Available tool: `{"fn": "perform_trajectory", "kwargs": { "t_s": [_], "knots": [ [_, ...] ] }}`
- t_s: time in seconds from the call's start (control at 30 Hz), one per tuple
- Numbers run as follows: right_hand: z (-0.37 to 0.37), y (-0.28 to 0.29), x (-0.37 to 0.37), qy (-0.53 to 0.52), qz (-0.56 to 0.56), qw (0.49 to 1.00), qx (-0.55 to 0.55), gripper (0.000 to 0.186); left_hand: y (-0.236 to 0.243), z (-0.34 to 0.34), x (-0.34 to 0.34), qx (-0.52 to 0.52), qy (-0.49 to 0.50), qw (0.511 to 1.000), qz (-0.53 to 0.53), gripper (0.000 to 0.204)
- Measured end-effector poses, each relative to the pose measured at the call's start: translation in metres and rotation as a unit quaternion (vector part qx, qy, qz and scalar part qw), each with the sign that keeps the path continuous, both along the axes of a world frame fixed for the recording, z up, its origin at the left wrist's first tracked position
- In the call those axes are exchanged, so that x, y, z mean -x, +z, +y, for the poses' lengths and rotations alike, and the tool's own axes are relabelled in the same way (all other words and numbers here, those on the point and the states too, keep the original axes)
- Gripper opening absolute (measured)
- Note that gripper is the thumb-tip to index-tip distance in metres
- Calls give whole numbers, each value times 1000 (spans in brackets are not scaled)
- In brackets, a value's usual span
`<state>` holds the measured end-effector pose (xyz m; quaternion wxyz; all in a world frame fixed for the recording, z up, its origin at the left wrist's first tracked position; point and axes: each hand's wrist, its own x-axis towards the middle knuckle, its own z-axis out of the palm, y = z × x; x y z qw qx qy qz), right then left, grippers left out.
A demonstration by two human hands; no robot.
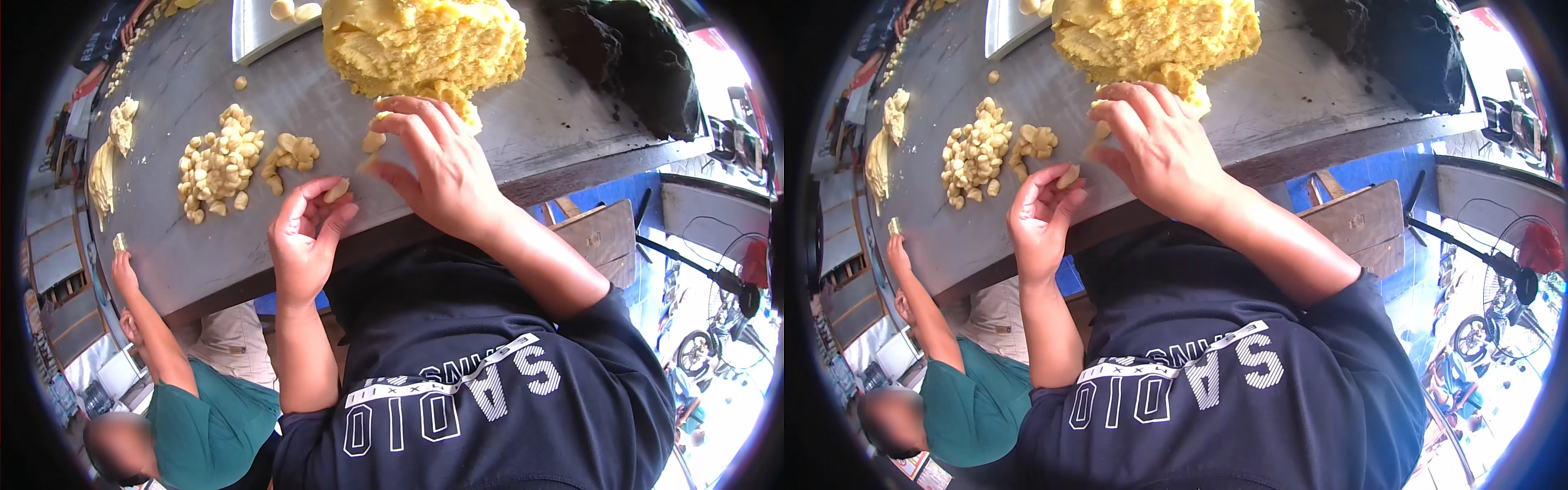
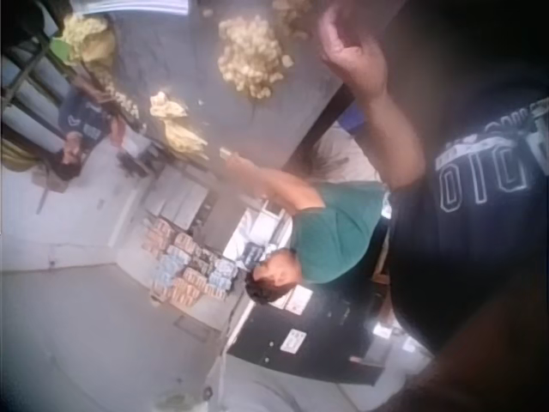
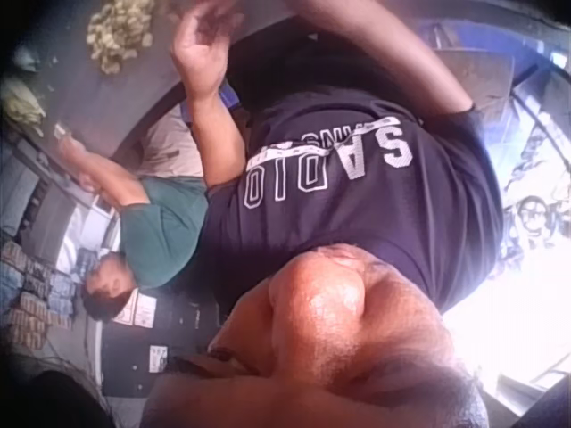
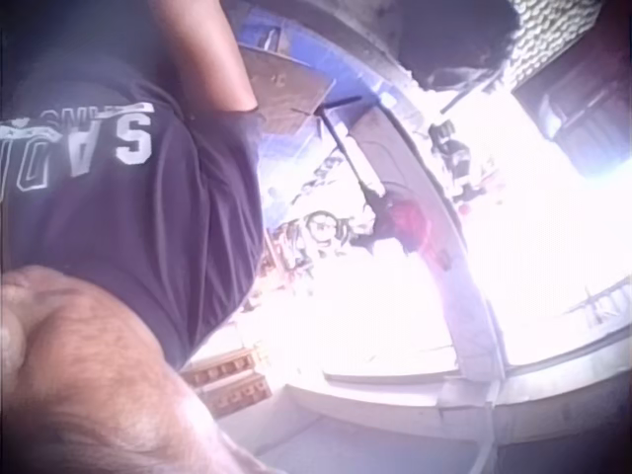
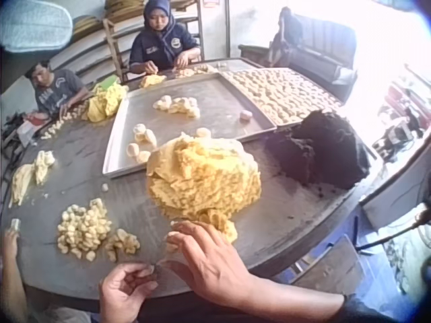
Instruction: The person pinches off small pieces of dough from a large mass and rolls them into small balls by hand on a metal table.
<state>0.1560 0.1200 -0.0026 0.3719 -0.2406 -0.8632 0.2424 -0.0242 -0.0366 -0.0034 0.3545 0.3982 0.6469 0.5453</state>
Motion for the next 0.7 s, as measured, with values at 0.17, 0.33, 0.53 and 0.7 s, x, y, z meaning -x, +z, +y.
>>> {"fn": "perform_trajectory", "kwargs": {
  "t_s": [0.17,0.33,0.53,0.7],
  "knots": [
    [3,-7,-7,63,-101,989,-90,36,2,3,-3,-7,16,997,-72,23],
    [-4,1,3,63,-33,995,-70,31,1,11,-7,0,28,1000,-7,26],
    [0,-5,-4,115,43,992,-22,24,0,18,-15,-12,-32,996,78,28],
    [-2,-7,0,-7,-20,997,-80,9,11,8,-12,-13,-73,983,167,19]
  ]
}}
